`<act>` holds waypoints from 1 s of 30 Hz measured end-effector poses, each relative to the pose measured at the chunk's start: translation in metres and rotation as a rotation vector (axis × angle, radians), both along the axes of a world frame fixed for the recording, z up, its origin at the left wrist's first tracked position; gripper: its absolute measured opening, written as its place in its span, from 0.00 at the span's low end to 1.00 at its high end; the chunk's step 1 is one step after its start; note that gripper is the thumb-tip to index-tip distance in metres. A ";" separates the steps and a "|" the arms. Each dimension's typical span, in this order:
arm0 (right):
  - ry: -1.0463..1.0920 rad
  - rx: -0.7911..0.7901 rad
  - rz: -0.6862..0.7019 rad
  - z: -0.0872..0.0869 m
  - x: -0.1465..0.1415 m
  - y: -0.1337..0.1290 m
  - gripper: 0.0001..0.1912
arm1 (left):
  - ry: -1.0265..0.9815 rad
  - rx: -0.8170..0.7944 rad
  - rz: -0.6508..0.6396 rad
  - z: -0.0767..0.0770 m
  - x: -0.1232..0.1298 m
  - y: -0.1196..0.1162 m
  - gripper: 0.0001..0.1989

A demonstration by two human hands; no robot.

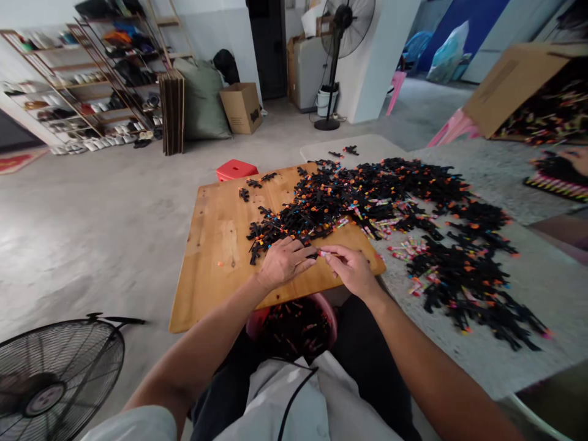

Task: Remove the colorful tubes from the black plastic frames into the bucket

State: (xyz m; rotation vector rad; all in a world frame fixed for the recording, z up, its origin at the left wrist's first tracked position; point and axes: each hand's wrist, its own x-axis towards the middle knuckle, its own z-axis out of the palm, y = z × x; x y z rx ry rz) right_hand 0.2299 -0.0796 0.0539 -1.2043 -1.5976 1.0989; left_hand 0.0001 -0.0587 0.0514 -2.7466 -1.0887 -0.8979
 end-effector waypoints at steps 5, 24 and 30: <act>-0.163 0.277 -0.004 0.001 -0.003 -0.002 0.14 | 0.074 0.105 0.004 0.006 0.000 0.000 0.19; -0.100 0.195 -0.015 -0.005 0.003 -0.015 0.18 | 0.044 -0.084 0.043 0.005 0.007 -0.004 0.21; -0.010 0.076 0.002 -0.022 0.004 -0.026 0.18 | 0.044 -0.143 0.073 0.004 0.012 -0.019 0.20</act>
